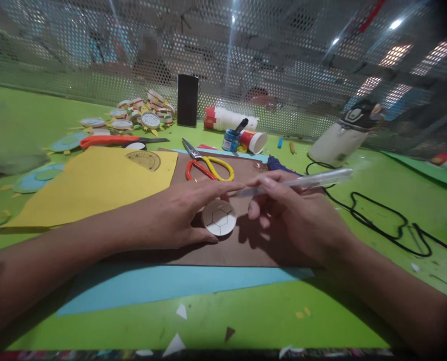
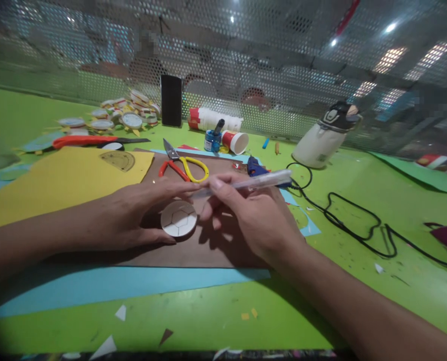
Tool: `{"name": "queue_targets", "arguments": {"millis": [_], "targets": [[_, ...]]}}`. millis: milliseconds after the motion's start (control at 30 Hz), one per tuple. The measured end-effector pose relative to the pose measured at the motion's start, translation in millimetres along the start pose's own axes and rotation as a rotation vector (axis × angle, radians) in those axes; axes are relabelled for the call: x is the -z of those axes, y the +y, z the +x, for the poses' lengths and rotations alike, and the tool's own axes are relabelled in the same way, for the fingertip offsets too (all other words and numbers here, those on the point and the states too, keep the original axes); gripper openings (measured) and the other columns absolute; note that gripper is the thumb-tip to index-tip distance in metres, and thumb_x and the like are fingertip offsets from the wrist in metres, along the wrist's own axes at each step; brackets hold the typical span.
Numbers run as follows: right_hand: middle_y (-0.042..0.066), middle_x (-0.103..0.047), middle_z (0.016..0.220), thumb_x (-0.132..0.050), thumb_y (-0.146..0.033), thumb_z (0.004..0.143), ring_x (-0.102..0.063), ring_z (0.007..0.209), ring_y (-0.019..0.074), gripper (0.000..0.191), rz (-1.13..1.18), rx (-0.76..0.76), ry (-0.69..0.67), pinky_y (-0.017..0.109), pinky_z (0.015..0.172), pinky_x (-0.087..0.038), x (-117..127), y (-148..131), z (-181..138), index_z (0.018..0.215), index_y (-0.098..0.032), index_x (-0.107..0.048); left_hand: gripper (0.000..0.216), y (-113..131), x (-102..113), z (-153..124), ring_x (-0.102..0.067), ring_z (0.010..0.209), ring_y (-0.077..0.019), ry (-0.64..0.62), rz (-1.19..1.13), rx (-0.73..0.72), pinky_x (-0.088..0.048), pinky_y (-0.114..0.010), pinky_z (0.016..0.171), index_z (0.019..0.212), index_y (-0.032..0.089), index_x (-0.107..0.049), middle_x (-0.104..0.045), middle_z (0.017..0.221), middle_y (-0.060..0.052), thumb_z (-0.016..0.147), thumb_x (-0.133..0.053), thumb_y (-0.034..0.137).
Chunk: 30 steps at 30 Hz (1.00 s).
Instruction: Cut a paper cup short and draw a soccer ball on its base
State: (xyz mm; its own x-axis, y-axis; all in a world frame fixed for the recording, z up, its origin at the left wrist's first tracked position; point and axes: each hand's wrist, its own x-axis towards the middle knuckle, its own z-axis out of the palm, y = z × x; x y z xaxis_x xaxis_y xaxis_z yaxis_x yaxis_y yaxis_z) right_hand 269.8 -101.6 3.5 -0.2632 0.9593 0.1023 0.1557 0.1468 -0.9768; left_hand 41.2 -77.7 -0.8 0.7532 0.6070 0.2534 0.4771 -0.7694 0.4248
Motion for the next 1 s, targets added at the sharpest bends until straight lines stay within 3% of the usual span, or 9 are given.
{"name": "queue_targets", "arguments": {"millis": [167,333,467,600,767,867,1000], "targets": [[0.003,-0.069,0.083,-0.059,-0.048,0.089,-0.065,0.075,0.0167,0.03,0.034,0.077,0.124,0.032,0.069,-0.054,2.2,-0.5,4.4,0.103,-0.023,-0.066,0.082,0.3,-1.8,0.4,-0.064,0.101,-0.0215,-0.011,-0.128,0.064,-0.051,-0.031,0.081,0.15,0.034,-0.021,-0.062,0.126,-0.004,0.081,-0.065,0.028],[0.006,-0.072,0.092,-0.061,-0.047,0.087,-0.066,0.09,0.0239,0.026,-0.121,0.043,0.167,0.038,0.077,-0.053,-2.2,3.5,2.6,0.105,-0.028,-0.068,0.082,-1.4,-1.6,-0.5,-0.061,0.113,-0.0228,-0.02,-0.221,0.063,-0.051,-0.033,0.089,0.149,0.031,-0.024,-0.061,0.13,-0.006,0.079,-0.066,0.022],[0.004,-0.072,0.088,-0.061,-0.041,0.088,-0.066,0.087,0.0221,0.021,-0.137,0.022,0.055,0.036,0.078,-0.052,-5.7,4.3,0.1,0.102,-0.027,-0.068,0.075,-1.3,0.6,-1.1,-0.056,0.121,-0.0231,-0.071,-0.279,0.008,-0.048,-0.036,0.097,0.146,0.028,-0.03,-0.056,0.137,-0.008,0.08,-0.063,0.017],[0.002,-0.071,0.086,-0.063,-0.036,0.088,-0.065,0.08,0.0173,0.019,-0.132,0.041,-0.053,0.03,0.072,-0.05,-2.8,2.4,-1.4,0.103,-0.025,-0.067,0.063,2.2,1.5,-1.3,-0.063,0.107,-0.0206,-0.082,-0.315,0.023,-0.053,-0.032,0.087,0.139,0.026,-0.036,-0.061,0.126,-0.008,0.082,-0.062,0.021],[0.001,-0.07,0.086,-0.064,-0.033,0.088,-0.064,0.076,0.0164,0.02,-0.188,0.051,-0.072,0.028,0.068,-0.049,0.5,-2.4,-4.0,0.106,-0.025,-0.068,0.046,8.1,0.7,-0.5,-0.065,0.103,-0.0224,-0.032,-0.34,0.061,-0.056,-0.035,0.084,0.125,0.025,-0.043,-0.061,0.122,-0.008,0.084,-0.063,0.028],[0.001,-0.068,0.079,-0.065,-0.033,0.087,-0.062,0.069,0.0154,0.02,-0.175,0.009,-0.077,0.028,0.063,-0.048,-0.8,-4.3,-4.8,0.104,-0.024,-0.068,0.047,9.5,-0.2,-0.6,-0.064,0.109,-0.0233,-0.013,-0.378,0.033,-0.056,-0.037,0.086,0.126,0.026,-0.042,-0.058,0.127,-0.009,0.085,-0.063,0.029],[0.001,-0.07,0.084,-0.069,-0.036,0.082,-0.063,0.075,0.0177,0.022,-0.181,-0.004,-0.06,0.029,0.064,-0.048,-1.8,-5.5,-4.1,0.102,-0.026,-0.069,0.048,10.8,-0.8,-0.7,-0.062,0.111,-0.0216,0.021,-0.398,0.017,-0.055,-0.035,0.091,0.127,0.027,-0.042,-0.058,0.126,-0.007,0.085,-0.065,0.029]]}}
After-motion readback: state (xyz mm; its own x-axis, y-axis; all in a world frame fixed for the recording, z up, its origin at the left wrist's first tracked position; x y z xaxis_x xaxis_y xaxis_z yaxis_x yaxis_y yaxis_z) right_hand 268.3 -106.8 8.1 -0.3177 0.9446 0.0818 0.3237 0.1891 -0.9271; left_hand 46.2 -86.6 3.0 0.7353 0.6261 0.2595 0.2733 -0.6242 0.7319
